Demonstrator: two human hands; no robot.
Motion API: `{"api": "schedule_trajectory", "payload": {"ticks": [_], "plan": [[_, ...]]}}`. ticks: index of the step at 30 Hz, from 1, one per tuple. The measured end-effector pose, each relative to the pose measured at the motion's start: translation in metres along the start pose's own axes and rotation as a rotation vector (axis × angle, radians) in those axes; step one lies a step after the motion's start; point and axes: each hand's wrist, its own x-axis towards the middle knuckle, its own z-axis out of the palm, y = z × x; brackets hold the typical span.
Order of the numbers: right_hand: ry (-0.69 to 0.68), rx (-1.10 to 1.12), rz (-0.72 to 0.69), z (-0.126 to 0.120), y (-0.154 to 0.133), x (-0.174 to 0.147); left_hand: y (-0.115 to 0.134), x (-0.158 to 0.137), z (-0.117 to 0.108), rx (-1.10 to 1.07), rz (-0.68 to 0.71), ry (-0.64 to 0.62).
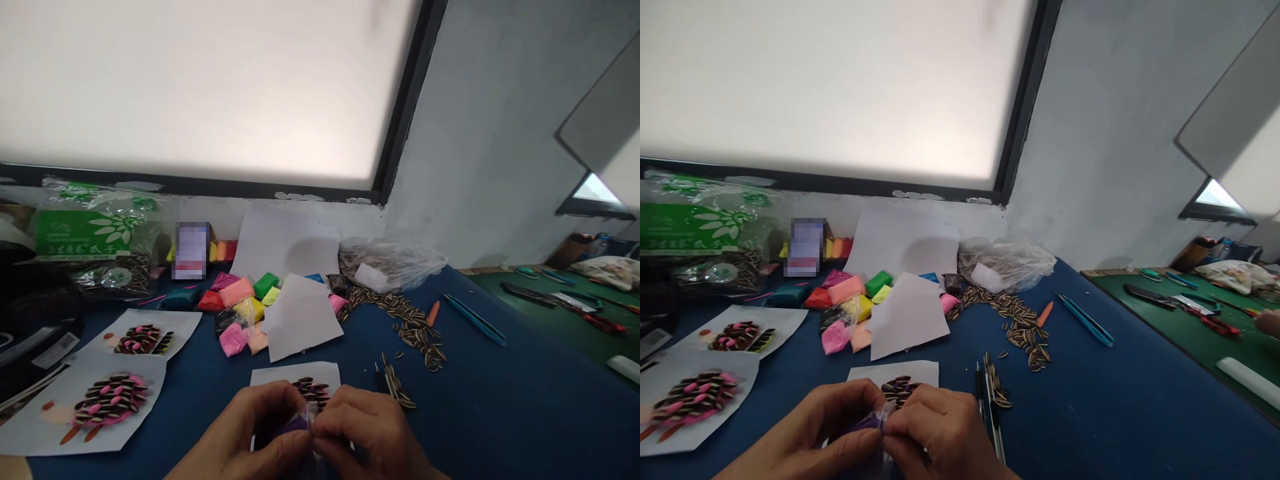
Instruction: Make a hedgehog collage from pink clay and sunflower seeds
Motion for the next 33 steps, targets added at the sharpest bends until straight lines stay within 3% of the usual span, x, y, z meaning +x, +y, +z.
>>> {"api": "schedule_trajectory", "payload": {"ticks": [6, 12, 15, 17, 19, 21, 23, 26, 30, 33], "plan": [[0.021, -0.050, -0.007, 0.002, -0.003, 0.001, 0.030, 0.004, 0.015, -0.300, -0.064, -0.040], [0.096, -0.274, -0.114, 0.011, -0.004, 0.000, 0.020, 0.012, 0.021, -0.216, -0.029, -0.065], [0.157, -0.257, -0.139, 0.015, -0.003, -0.002, 0.018, 0.013, 0.024, -0.151, -0.021, -0.043], [0.242, -0.151, -0.067, 0.013, -0.004, -0.004, 0.022, 0.012, 0.022, -0.112, -0.039, -0.013], [0.322, -0.003, 0.096, 0.006, -0.008, -0.006, 0.026, 0.010, 0.014, -0.100, -0.064, 0.054], [0.274, 0.133, 0.290, -0.003, -0.013, -0.007, 0.026, 0.011, 0.000, -0.061, -0.049, 0.126], [0.183, 0.217, 0.358, -0.011, -0.018, -0.006, 0.020, 0.014, -0.016, 0.105, 0.010, 0.172], [0.038, 0.260, 0.455, -0.017, -0.022, -0.004, 0.001, 0.023, -0.039, 0.556, 0.032, 0.371], [-0.065, 0.468, 0.684, -0.017, -0.019, 0.002, -0.020, 0.033, -0.056, 0.660, -0.014, 0.413], [-0.081, 0.634, 0.753, -0.017, -0.015, 0.006, -0.027, 0.036, -0.059, 0.672, -0.007, 0.410]]}}
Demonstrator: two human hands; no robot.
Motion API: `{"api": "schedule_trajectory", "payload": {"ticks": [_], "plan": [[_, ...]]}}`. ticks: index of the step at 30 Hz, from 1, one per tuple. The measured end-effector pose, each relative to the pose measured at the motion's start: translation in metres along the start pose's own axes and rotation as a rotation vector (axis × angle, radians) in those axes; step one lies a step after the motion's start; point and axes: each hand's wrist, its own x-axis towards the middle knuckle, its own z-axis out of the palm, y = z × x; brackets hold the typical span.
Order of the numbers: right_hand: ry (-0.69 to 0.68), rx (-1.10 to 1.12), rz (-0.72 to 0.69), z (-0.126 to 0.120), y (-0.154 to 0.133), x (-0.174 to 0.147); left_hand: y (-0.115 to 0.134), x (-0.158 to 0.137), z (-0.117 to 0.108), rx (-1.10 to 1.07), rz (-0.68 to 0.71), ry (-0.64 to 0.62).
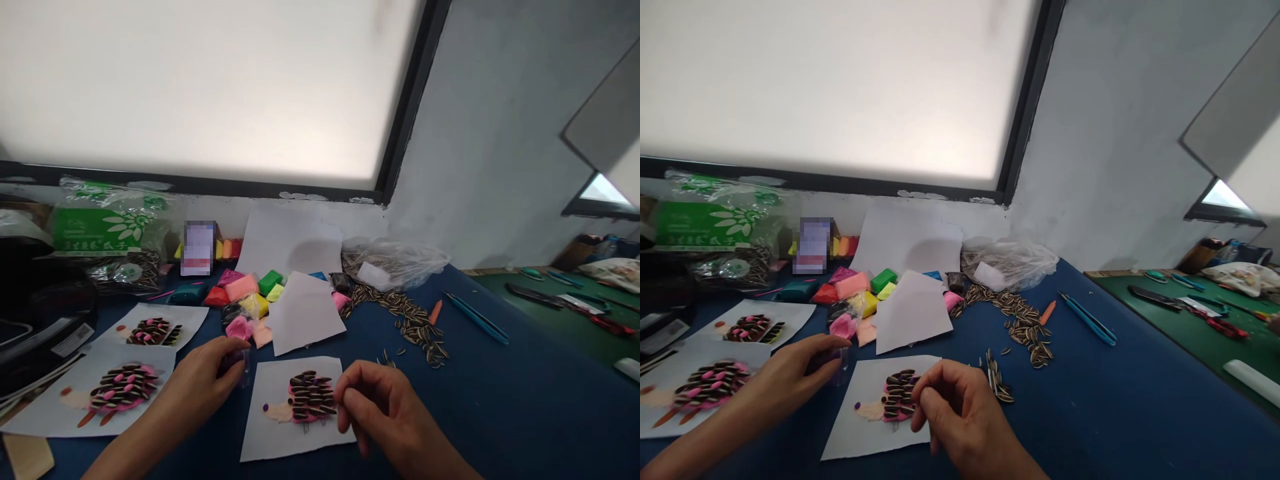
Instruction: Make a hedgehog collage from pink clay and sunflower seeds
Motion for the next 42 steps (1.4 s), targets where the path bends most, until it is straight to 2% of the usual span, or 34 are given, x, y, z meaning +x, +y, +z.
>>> {"api": "schedule_trajectory", "payload": {"ticks": [5, 8, 17, 23, 32, 40, 42], "plan": [[-0.045, 0.124, 0.051, -0.002, 0.003, 0.005, -0.002, -0.003, 0.003, 0.030, 0.002, -0.023], [-0.007, 0.129, 0.062, -0.002, 0.006, 0.006, -0.006, -0.003, 0.005, 0.066, 0.019, -0.012], [0.088, -0.009, -0.095, -0.002, 0.010, 0.007, -0.010, -0.004, 0.004, 0.179, 0.055, -0.034], [0.104, 0.038, 0.028, -0.001, 0.011, 0.008, -0.009, -0.004, 0.005, 0.217, 0.062, -0.033], [0.093, -0.414, -0.139, -0.001, 0.021, 0.005, -0.008, -0.005, 0.003, 0.254, 0.066, -0.034], [0.132, -0.423, -0.319, 0.000, 0.020, 0.010, -0.006, -0.007, 0.006, 0.281, 0.086, -0.030], [0.151, -0.425, -0.323, -0.001, 0.020, 0.011, -0.006, -0.007, 0.006, 0.287, 0.085, -0.029]]}}
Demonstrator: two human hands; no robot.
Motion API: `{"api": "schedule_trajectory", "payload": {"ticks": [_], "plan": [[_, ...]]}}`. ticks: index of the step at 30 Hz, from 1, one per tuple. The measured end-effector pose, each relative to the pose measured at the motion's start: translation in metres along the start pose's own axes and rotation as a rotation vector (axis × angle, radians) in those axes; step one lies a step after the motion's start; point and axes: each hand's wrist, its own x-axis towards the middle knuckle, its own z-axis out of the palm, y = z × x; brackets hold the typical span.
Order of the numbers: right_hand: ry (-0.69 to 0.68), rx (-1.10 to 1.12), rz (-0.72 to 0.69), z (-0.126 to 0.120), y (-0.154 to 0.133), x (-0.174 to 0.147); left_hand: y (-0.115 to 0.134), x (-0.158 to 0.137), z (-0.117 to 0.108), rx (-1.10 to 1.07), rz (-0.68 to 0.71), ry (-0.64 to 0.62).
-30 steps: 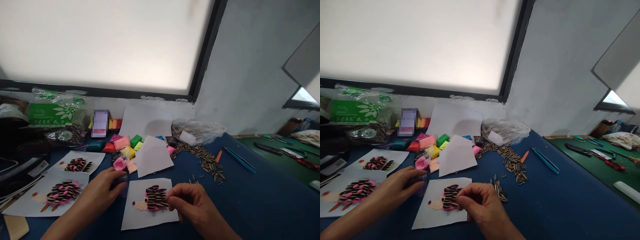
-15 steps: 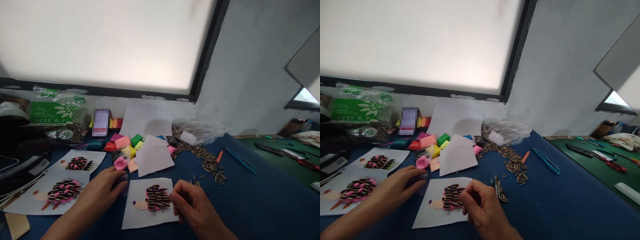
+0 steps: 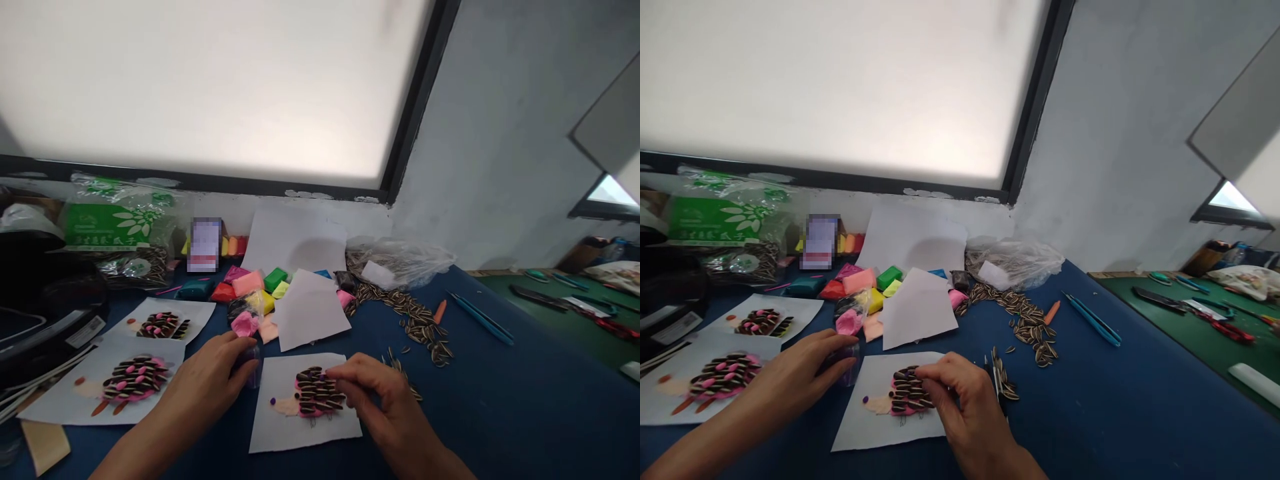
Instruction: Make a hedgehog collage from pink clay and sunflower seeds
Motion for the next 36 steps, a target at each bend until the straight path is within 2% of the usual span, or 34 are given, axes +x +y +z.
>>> {"api": "schedule_trajectory", "payload": {"ticks": [4, 8, 11, 14, 16, 22, 36], "plan": [[-0.012, -0.071, 0.075, -0.001, 0.002, 0.000, 0.002, 0.000, -0.002, 0.008, -0.002, -0.001], [0.027, -0.209, -0.028, 0.002, 0.003, -0.001, 0.002, 0.001, -0.003, 0.012, 0.008, -0.018], [0.002, -0.168, -0.082, 0.004, 0.004, -0.001, 0.002, 0.001, -0.003, 0.013, 0.003, -0.019], [-0.037, -0.132, -0.056, 0.006, 0.006, 0.000, 0.004, 0.000, -0.004, 0.016, -0.008, -0.014], [-0.035, -0.193, -0.034, 0.008, 0.008, 0.000, 0.005, 0.000, -0.005, 0.020, -0.017, -0.015], [-0.019, -0.398, -0.168, 0.014, 0.015, 0.002, 0.008, 0.001, -0.007, 0.028, -0.029, -0.022], [-0.052, -0.507, -0.228, 0.020, 0.020, 0.006, 0.010, 0.001, -0.010, 0.020, -0.030, -0.056]]}}
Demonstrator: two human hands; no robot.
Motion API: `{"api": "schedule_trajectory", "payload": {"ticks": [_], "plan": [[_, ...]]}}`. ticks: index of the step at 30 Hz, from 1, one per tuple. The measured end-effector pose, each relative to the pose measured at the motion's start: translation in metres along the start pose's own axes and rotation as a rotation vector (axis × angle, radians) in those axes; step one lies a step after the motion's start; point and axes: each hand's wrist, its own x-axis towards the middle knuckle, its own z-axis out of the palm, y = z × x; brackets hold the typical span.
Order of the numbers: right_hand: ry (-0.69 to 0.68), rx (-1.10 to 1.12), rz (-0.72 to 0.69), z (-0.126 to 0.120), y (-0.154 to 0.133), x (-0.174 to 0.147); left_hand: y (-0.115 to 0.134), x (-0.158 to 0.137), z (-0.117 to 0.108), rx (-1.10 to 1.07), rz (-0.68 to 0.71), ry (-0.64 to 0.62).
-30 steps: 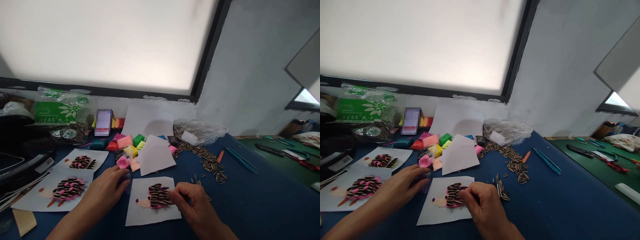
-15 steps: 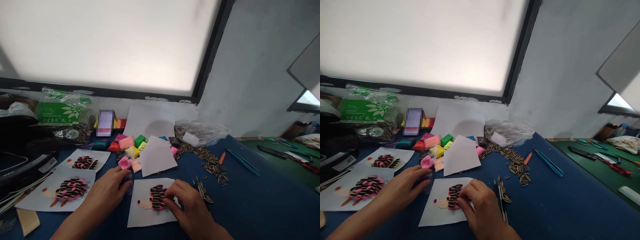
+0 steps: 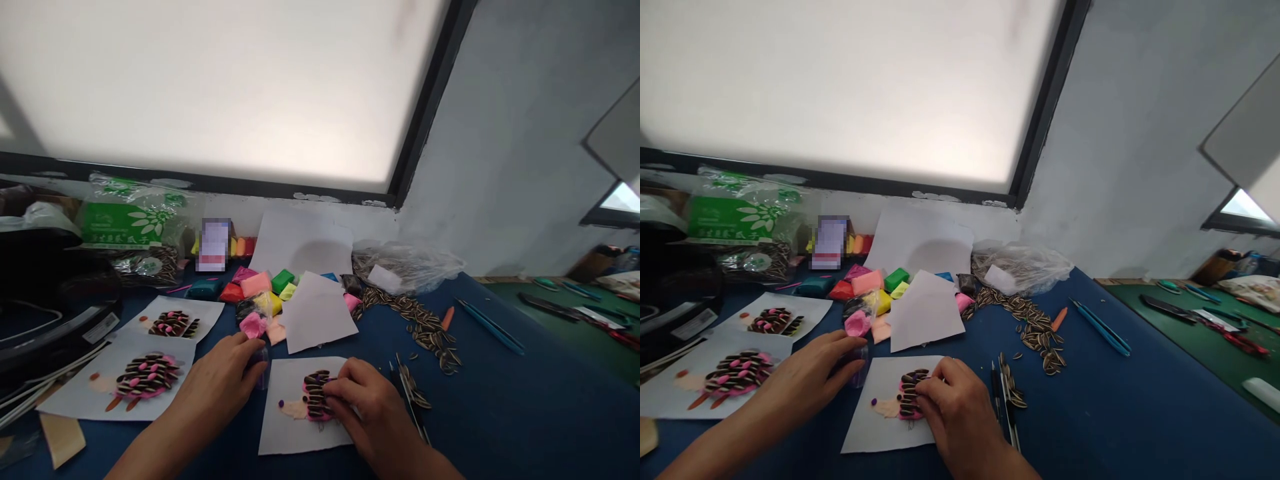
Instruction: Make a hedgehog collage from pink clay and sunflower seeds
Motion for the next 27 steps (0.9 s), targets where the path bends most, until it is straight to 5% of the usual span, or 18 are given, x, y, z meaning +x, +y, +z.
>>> {"api": "schedule_trajectory", "payload": {"ticks": [27], "plan": [[-0.003, -0.020, -0.021, -0.0006, -0.0024, 0.0016, 0.0085, -0.0025, -0.0061, 0.040, -0.007, -0.034]]}}
